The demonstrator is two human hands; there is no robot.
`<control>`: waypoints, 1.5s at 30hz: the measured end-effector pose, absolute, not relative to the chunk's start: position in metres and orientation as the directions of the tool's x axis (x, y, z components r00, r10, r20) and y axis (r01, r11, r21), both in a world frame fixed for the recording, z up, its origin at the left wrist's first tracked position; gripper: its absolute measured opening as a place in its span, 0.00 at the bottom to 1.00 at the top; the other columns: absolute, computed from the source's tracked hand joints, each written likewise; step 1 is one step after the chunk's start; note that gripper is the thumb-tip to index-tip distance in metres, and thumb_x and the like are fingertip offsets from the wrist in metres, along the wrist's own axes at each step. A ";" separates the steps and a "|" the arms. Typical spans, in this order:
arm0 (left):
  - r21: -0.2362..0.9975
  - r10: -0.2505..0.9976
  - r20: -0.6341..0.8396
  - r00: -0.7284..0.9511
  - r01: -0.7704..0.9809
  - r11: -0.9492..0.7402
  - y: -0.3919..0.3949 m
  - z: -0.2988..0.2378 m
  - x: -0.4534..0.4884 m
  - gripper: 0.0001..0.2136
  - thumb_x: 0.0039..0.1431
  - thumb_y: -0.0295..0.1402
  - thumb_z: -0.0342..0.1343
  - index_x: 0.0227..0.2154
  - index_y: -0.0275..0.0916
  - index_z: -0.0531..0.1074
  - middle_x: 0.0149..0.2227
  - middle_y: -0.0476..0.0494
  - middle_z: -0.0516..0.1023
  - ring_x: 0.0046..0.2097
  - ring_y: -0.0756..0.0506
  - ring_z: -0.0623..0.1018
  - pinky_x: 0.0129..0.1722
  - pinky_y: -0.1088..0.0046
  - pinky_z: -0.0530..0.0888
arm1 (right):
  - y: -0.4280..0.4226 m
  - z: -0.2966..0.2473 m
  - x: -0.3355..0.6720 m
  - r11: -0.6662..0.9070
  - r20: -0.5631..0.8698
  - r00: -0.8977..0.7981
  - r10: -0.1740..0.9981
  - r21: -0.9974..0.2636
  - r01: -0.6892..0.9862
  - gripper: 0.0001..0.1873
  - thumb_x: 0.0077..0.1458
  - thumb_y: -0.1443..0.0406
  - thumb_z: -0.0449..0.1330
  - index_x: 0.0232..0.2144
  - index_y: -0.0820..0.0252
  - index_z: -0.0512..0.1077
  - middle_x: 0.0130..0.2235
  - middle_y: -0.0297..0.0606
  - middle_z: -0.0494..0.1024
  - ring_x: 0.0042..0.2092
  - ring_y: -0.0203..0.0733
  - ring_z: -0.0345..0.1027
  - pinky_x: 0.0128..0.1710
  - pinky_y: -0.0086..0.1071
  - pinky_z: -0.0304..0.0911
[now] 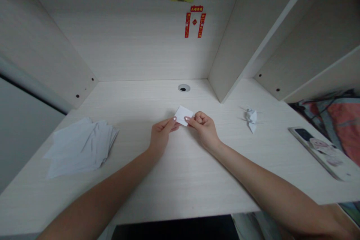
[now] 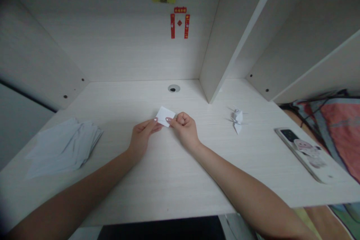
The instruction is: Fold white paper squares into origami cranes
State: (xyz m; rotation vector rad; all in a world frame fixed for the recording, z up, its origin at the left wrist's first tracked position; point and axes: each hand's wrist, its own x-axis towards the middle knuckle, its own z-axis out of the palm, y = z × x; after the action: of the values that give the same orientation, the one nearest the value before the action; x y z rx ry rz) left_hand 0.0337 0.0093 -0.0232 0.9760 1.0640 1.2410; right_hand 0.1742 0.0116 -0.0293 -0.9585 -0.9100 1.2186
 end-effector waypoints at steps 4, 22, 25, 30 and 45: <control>0.973 0.996 -0.076 0.052 -0.215 0.086 0.009 -0.023 0.033 0.14 0.46 0.41 0.60 0.32 0.36 0.78 0.33 0.43 0.81 0.37 0.44 0.78 0.44 0.63 0.73 | 0.012 -0.028 0.175 0.093 0.052 0.137 0.989 -0.945 -0.314 0.24 0.37 0.60 0.68 0.18 0.57 0.53 0.18 0.24 0.60 0.23 0.32 0.58 0.25 0.28 0.55; 0.994 0.991 -0.108 0.077 -0.021 0.110 0.012 -0.025 0.032 0.13 0.43 0.43 0.62 0.27 0.37 0.79 0.28 0.44 0.80 0.33 0.44 0.77 0.38 0.69 0.72 | 0.010 -0.028 0.175 0.127 0.099 0.122 0.988 -0.959 -0.254 0.24 0.39 0.59 0.67 0.18 0.56 0.52 0.18 0.26 0.62 0.22 0.32 0.58 0.24 0.28 0.53; 0.987 0.986 -0.138 0.090 -0.072 0.145 0.011 -0.020 0.033 0.13 0.42 0.42 0.63 0.26 0.37 0.78 0.28 0.44 0.80 0.32 0.45 0.78 0.39 0.68 0.72 | 0.010 -0.028 0.175 0.124 0.095 0.123 0.988 -0.960 -0.252 0.24 0.39 0.59 0.67 0.19 0.56 0.52 0.18 0.25 0.63 0.22 0.33 0.58 0.24 0.28 0.53; 0.985 0.984 -0.139 0.110 -0.083 0.148 0.011 -0.021 0.033 0.12 0.43 0.42 0.62 0.25 0.37 0.78 0.29 0.44 0.80 0.32 0.46 0.78 0.38 0.70 0.72 | 0.011 -0.028 0.176 0.145 0.118 0.133 0.984 -0.965 -0.218 0.21 0.40 0.59 0.67 0.20 0.56 0.55 0.19 0.26 0.64 0.22 0.33 0.58 0.24 0.28 0.53; 0.996 0.978 -0.087 0.190 -0.006 0.089 0.012 -0.023 0.031 0.10 0.44 0.41 0.61 0.23 0.38 0.77 0.26 0.46 0.79 0.31 0.46 0.77 0.37 0.70 0.72 | 0.014 -0.029 0.180 0.082 0.085 0.002 0.996 -0.950 -0.301 0.23 0.36 0.62 0.69 0.34 0.54 0.62 0.24 0.26 0.74 0.25 0.35 0.66 0.29 0.29 0.61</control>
State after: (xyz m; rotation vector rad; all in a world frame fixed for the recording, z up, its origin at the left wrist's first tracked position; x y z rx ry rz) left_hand 0.0313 0.0116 -0.0227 1.2181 1.0988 1.0117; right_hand 0.1800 0.0136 -0.0290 -0.9171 -1.0285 1.2845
